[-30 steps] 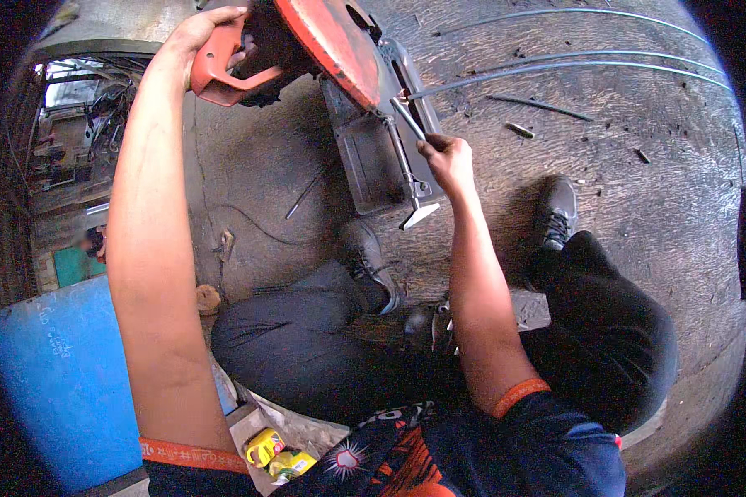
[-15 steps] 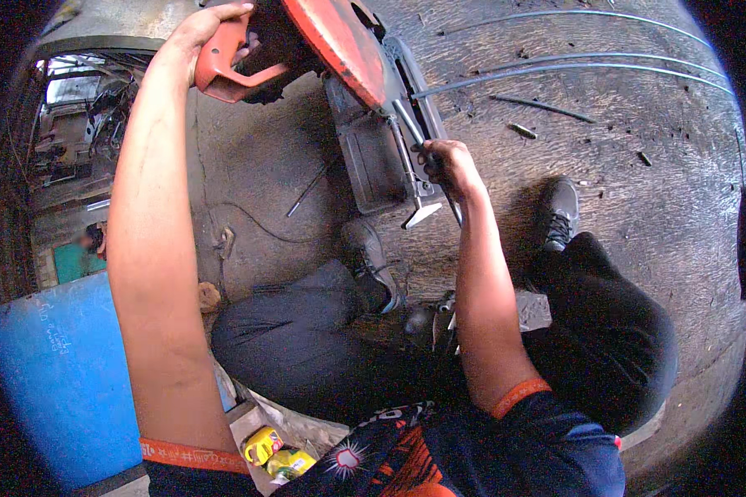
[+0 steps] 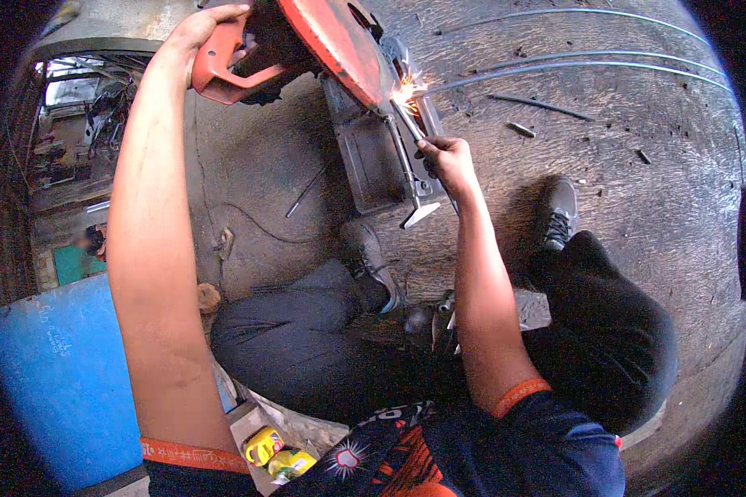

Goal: Cut metal pipes using a chop saw, measure the cut piece, and check the length.

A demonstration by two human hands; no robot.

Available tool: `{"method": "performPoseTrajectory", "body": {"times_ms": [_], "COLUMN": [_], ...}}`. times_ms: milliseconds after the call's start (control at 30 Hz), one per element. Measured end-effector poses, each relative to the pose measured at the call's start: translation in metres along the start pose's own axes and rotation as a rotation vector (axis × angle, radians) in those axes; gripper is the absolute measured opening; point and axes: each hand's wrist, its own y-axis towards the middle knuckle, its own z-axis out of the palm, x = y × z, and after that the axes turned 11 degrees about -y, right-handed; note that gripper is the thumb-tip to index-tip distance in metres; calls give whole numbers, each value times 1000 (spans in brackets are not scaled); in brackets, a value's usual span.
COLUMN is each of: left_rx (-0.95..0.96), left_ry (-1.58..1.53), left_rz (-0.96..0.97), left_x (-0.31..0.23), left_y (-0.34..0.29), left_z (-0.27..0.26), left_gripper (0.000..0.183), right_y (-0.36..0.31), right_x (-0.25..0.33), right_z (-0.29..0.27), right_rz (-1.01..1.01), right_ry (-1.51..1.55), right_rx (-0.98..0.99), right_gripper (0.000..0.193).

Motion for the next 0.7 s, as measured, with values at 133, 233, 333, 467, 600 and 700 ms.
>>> {"method": "performPoseTrajectory", "body": {"times_ms": [133, 233, 333, 467, 600, 700], "left_rx": [17, 98, 88, 160, 88, 278], "left_ry": [-2, -70, -55, -49, -56, -91], "left_rz": [-7, 59, 54, 153, 119, 178], "left_x": [0, 2, 1, -1, -4, -4], "left_y": [-12, -27, -37, -46, -50, -50], "left_z": [6, 11, 16, 22, 25, 18], "left_gripper": [41, 42, 41, 40, 40, 40], "right_y": [2, 4, 3, 0, -2, 2], "right_x": [-5, -8, -8, -5, -4, -6], "right_z": [6, 9, 10, 11, 9, 4], "right_rz": [-17, -29, -57, -113, -181, 111], "right_ry": [-29, -84, -159, -329, -418, -106], "right_rx": [-81, -133, -171, -266, -348, -199], "right_gripper": [19, 22, 27, 31, 28, 27]}}
